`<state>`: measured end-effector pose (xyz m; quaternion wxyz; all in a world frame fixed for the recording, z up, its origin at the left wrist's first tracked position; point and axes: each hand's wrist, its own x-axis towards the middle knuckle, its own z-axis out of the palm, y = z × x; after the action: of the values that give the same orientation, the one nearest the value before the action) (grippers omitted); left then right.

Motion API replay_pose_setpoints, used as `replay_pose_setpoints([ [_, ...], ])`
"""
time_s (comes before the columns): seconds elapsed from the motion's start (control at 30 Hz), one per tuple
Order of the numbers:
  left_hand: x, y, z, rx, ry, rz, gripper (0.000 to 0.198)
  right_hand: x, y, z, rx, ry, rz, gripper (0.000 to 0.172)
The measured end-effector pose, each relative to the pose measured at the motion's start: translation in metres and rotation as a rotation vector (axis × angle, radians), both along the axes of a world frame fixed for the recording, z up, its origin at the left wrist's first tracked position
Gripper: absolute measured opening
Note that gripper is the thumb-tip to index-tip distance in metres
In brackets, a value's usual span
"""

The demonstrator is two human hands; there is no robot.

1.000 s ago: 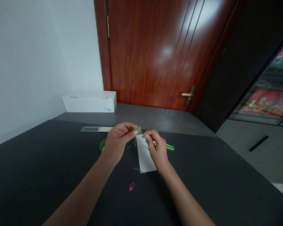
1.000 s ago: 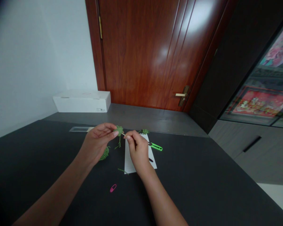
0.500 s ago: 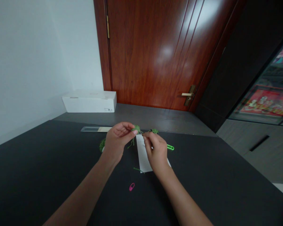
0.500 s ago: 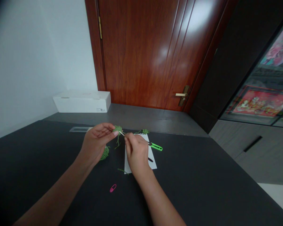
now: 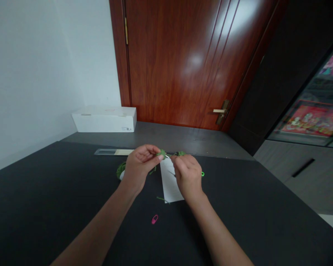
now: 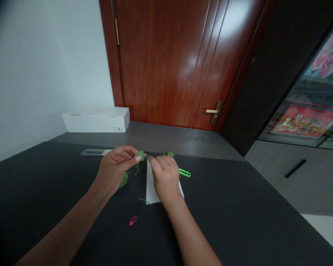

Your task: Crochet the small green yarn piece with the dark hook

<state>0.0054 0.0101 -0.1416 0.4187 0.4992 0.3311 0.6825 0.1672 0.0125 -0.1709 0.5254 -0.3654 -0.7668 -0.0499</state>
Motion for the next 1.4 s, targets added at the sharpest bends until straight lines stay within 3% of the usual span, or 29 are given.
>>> replay_pose_setpoints([
  [0.17, -0.002, 0.001, 0.000, 0.003, 0.051, -0.008, 0.017, -0.007, 0.004, -0.001, -0.389, 0.304, 0.244, 0.022],
  [0.27, -0.004, 0.000, 0.001, 0.003, 0.112, -0.024, 0.016, -0.010, 0.005, -0.001, -0.487, 0.396, 0.300, 0.022],
  [0.4, -0.008, 0.000, 0.004, 0.002, 0.161, -0.037, 0.021, -0.007, 0.005, 0.000, -0.446, 0.354, 0.257, 0.021],
  [0.57, -0.010, -0.001, 0.008, -0.002, 0.183, -0.036, 0.019, 0.006, 0.003, 0.001, -0.130, 0.015, 0.066, 0.020],
  [0.67, -0.009, -0.002, 0.009, -0.008, 0.185, -0.028, 0.018, 0.008, 0.003, 0.000, -0.036, -0.048, 0.046, 0.022],
  [0.73, -0.008, -0.003, 0.009, -0.006, 0.182, -0.024, 0.018, 0.004, 0.003, 0.000, -0.078, 0.026, 0.076, 0.022],
  [0.87, -0.008, -0.004, 0.007, 0.013, 0.173, -0.023, 0.018, -0.007, 0.003, -0.001, -0.403, 0.280, 0.268, 0.023],
  [0.93, -0.009, -0.003, 0.006, 0.015, 0.180, -0.023, 0.017, -0.007, 0.003, -0.001, -0.467, 0.283, 0.291, 0.023],
  [1.1, -0.010, -0.001, 0.006, -0.016, 0.184, -0.052, 0.018, 0.005, 0.001, 0.003, -0.064, -0.047, 0.050, 0.025],
  [1.17, -0.010, -0.001, 0.006, -0.024, 0.174, -0.065, 0.018, 0.007, 0.000, 0.004, 0.009, -0.102, 0.027, 0.028],
  [1.27, -0.010, -0.001, 0.007, -0.020, 0.170, -0.076, 0.018, 0.004, 0.001, 0.003, -0.082, -0.009, 0.096, 0.027],
  [1.4, -0.011, -0.001, 0.007, -0.014, 0.172, -0.088, 0.017, -0.005, 0.005, 0.000, -0.457, 0.307, 0.333, 0.023],
])
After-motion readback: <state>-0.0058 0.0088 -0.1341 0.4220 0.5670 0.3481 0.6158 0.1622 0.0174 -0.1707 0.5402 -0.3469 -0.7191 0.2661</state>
